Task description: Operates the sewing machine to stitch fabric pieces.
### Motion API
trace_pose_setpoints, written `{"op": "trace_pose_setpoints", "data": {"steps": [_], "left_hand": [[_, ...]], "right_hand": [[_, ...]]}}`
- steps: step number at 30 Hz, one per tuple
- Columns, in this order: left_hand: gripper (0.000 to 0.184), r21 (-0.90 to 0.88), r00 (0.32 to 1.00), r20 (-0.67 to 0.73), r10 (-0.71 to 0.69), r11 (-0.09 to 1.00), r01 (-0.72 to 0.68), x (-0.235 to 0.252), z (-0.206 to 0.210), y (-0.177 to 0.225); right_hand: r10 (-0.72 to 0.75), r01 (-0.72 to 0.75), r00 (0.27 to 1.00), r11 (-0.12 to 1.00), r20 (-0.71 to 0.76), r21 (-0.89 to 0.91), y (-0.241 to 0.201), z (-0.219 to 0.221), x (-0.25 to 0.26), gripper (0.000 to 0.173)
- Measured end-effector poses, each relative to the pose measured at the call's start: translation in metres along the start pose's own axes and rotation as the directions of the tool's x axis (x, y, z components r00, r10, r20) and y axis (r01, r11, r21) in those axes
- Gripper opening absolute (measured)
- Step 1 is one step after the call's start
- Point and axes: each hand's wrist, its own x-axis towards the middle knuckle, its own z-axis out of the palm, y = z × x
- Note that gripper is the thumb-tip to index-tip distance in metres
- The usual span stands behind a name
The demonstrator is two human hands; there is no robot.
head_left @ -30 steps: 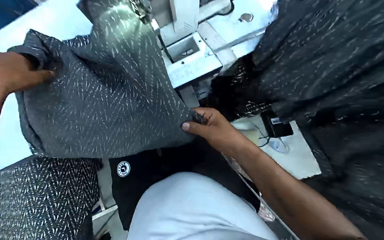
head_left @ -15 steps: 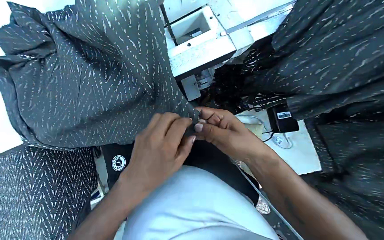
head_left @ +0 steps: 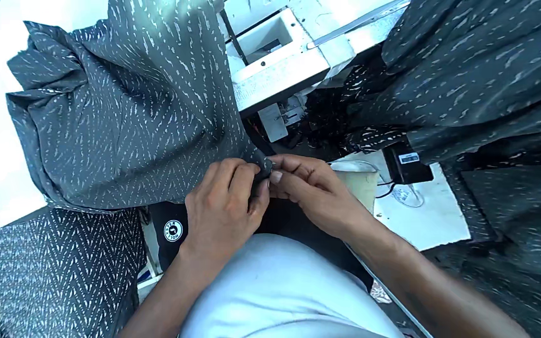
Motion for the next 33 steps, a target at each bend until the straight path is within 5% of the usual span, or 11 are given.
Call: {"op": "trace_pose_setpoints", "data": {"steps": [5, 8, 11, 15, 28, 30, 33], "left_hand": [[0.013, -0.372, 0.982, 0.056, -0.18, 0.909, 0.187, -0.005, 0.002, -0.001], [0.03, -0.576, 0.955, 0.171, -0.243, 0.762, 0.296, -0.006, -0.002, -0.004], [0.043, -0.558, 0.964, 0.186, -0.191, 0.787, 0.263, -0.007, -0.002, -0.007], [0.033, -0.564, 0.975, 0.167, -0.149, 0.796, 0.218, -0.004, 0.0, -0.01], [0.017, -0.811, 0.854, 0.357, -0.38, 0.327, 0.485, -0.011, 0.004, -0.011], [0.018, -0.837, 0.819, 0.404, -0.408, 0.196, 0.511, -0.011, 0.005, -0.012], [0.019, -0.848, 0.776, 0.484, -0.404, 0.003, 0.531, -0.009, 0.005, -0.012]], "right_hand": [[-0.047, 0.043, 0.987, 0.999, -0.154, -0.032, 0.005, 0.005, 0.004, 0.012], [-0.075, 0.071, 0.989, 0.997, -0.13, -0.04, 0.007, 0.004, 0.005, 0.011], [-0.156, 0.139, 0.982, 0.979, -0.109, -0.146, 0.011, 0.005, 0.007, 0.01], [-0.243, 0.202, 0.965, 0.928, -0.096, -0.312, 0.013, 0.005, 0.01, 0.009], [-0.445, 0.407, 0.887, 0.626, 0.124, -0.665, 0.016, 0.002, 0.007, 0.022], [-0.435, 0.399, 0.893, 0.655, 0.112, -0.641, 0.016, 0.001, 0.007, 0.023], [-0.335, 0.279, 0.941, 0.852, -0.053, -0.443, 0.015, 0.0, 0.013, 0.018]]}}
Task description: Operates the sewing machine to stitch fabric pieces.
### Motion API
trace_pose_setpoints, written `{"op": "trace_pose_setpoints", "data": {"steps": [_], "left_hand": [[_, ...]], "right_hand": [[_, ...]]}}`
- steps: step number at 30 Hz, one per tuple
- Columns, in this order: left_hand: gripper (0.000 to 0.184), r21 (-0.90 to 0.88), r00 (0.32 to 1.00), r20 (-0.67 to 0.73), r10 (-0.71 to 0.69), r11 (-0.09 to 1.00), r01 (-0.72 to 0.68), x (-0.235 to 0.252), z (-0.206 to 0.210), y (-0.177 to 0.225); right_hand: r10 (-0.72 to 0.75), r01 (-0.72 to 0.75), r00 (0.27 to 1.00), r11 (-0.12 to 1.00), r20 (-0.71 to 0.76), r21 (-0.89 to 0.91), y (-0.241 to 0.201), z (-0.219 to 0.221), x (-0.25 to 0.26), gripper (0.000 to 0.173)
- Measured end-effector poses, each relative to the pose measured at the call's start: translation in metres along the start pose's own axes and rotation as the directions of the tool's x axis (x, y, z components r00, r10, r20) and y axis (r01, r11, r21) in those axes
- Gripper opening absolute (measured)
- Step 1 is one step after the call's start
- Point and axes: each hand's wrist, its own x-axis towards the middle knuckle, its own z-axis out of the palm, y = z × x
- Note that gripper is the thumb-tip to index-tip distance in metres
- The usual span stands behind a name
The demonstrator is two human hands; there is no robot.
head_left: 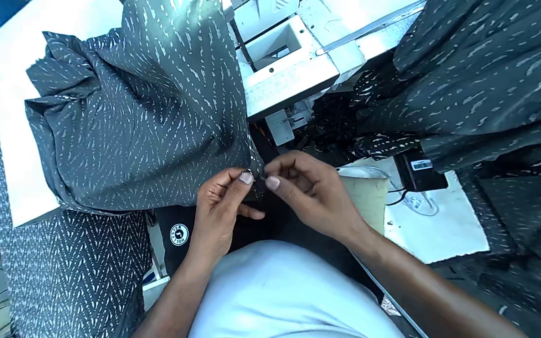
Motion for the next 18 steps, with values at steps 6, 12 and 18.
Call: {"op": "trace_pose_setpoints", "data": {"steps": [6, 12, 18], "left_hand": [[0.015, -0.268, 0.974, -0.025, -0.225, 0.94, 0.21, 0.005, 0.007, -0.003], [0.012, -0.213, 0.981, -0.034, -0.192, 0.96, 0.181, 0.004, 0.006, -0.011], [0.018, 0.072, 0.969, -0.175, 0.174, 0.984, -0.163, 0.006, 0.0, -0.008]], "right_hand": [[0.16, -0.163, 0.984, 0.986, 0.072, 0.04, 0.008, -0.001, 0.021, 0.037], [0.181, -0.199, 0.979, 0.937, 0.089, 0.288, 0.019, 0.001, 0.022, 0.014], [0.323, -0.302, 0.945, 0.795, 0.055, 0.526, 0.029, 0.001, 0.021, 0.006]]}}
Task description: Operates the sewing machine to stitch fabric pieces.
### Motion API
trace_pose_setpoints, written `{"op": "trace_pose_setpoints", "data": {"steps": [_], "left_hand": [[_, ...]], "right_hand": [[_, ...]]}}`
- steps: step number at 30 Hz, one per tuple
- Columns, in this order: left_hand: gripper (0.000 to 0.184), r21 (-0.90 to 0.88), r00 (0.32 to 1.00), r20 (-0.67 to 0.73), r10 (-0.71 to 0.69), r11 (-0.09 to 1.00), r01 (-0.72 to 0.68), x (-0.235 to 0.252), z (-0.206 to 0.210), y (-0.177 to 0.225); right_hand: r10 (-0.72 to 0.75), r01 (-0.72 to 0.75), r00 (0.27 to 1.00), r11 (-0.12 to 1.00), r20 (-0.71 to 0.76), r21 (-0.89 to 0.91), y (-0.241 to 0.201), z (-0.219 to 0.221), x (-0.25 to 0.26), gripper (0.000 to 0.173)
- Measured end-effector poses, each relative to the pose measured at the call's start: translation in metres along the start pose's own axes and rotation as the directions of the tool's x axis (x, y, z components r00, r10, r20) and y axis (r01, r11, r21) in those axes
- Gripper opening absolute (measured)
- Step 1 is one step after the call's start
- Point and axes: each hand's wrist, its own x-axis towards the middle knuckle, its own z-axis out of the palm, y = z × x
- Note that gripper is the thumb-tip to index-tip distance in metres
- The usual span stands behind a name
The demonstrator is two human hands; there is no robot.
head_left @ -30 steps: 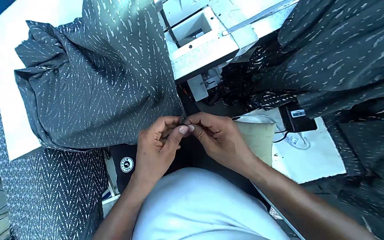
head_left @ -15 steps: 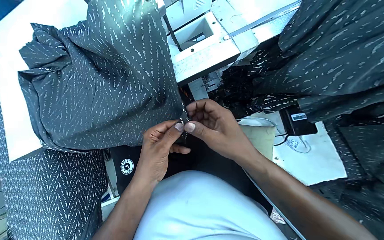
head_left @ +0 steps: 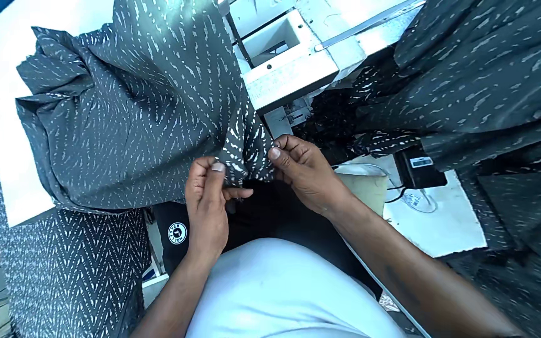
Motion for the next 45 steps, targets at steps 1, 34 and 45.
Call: {"op": "trace_pose_setpoints", "data": {"steps": [1, 34, 45], "left_hand": [[0.017, 0.066, 0.999, -0.008, 0.047, 0.997, -0.046, 0.0, -0.002, 0.002], [0.036, 0.536, 0.929, 0.356, 0.099, 0.793, -0.29, -0.028, 0.026, 0.021], [0.022, 0.58, 0.818, 0.272, 0.506, 0.593, -0.559, 0.08, -0.022, 0.111]], "right_hand": [[0.012, -0.012, 1.0, 1.0, 0.012, 0.008, -0.002, 0.0, -0.003, 0.006], [-0.16, 0.148, 0.986, 0.968, -0.044, -0.205, -0.028, 0.007, -0.05, 0.02], [-0.102, 0.087, 0.99, 0.985, -0.094, -0.151, -0.008, -0.017, -0.018, 0.009]]}}
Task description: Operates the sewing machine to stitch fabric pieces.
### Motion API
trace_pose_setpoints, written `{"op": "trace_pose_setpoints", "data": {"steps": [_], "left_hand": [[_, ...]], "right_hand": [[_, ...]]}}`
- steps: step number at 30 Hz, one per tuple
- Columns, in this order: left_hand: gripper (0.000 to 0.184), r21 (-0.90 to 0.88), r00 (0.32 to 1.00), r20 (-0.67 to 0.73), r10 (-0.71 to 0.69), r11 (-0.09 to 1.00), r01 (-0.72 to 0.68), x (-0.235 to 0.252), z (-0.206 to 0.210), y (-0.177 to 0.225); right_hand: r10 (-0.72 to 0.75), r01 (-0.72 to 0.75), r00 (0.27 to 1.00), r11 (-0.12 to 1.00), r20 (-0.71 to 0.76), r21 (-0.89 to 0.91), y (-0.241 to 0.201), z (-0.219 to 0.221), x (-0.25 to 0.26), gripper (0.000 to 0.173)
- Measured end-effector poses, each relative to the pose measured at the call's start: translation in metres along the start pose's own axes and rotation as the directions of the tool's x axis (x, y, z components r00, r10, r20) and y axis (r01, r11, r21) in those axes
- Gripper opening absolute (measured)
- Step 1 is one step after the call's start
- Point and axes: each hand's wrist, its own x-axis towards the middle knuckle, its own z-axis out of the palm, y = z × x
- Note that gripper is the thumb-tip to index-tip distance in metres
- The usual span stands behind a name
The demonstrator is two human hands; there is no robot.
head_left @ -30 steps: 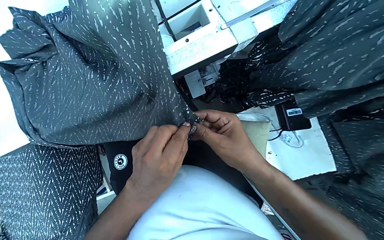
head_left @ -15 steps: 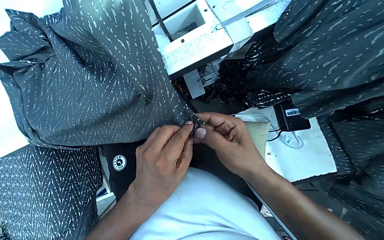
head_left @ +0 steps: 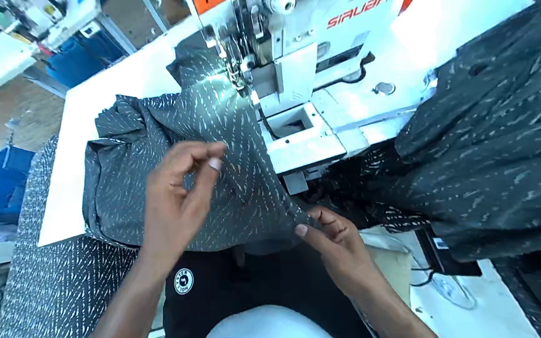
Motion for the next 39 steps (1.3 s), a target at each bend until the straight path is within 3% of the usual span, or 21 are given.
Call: {"op": "trace_pose_setpoints", "data": {"steps": [4, 9, 11, 14, 17, 25, 39], "left_hand": [[0.023, 0.162, 0.978, -0.052, 0.204, 0.968, -0.193, 0.049, -0.007, -0.011], [0.03, 0.364, 0.973, 0.149, 0.173, 0.906, -0.217, 0.079, 0.003, -0.035], [0.031, 0.399, 0.972, 0.194, 0.134, 0.894, -0.203, 0.08, 0.004, -0.036], [0.031, 0.433, 0.971, 0.22, 0.096, 0.882, -0.185, 0.074, 0.005, -0.028], [0.033, 0.475, 0.966, 0.227, 0.124, 0.852, -0.221, 0.072, 0.008, -0.027], [0.031, 0.4, 0.984, 0.112, 0.138, 0.9, -0.171, 0.072, 0.009, -0.038], [0.04, 0.347, 0.964, 0.242, 0.109, 0.918, -0.191, 0.126, 0.002, -0.069]], "right_hand": [[0.03, -0.03, 1.0, 0.999, -0.01, -0.022, 0.004, 0.002, 0.003, 0.008], [0.086, -0.105, 0.99, 0.979, 0.115, 0.177, 0.005, -0.001, -0.001, 0.022], [-0.002, -0.036, 0.986, 0.974, 0.166, 0.224, 0.002, -0.004, -0.006, 0.017], [-0.228, 0.211, 0.954, 0.972, 0.194, 0.103, 0.0, -0.009, -0.008, 0.015], [-0.296, 0.298, 0.937, 0.954, 0.184, 0.022, -0.005, -0.005, -0.005, 0.014], [-0.118, 0.048, 0.979, 0.925, 0.163, 0.377, 0.007, -0.007, -0.005, 0.015], [-0.103, 0.027, 0.982, 0.906, 0.157, 0.423, -0.019, 0.013, 0.029, 0.017]]}}
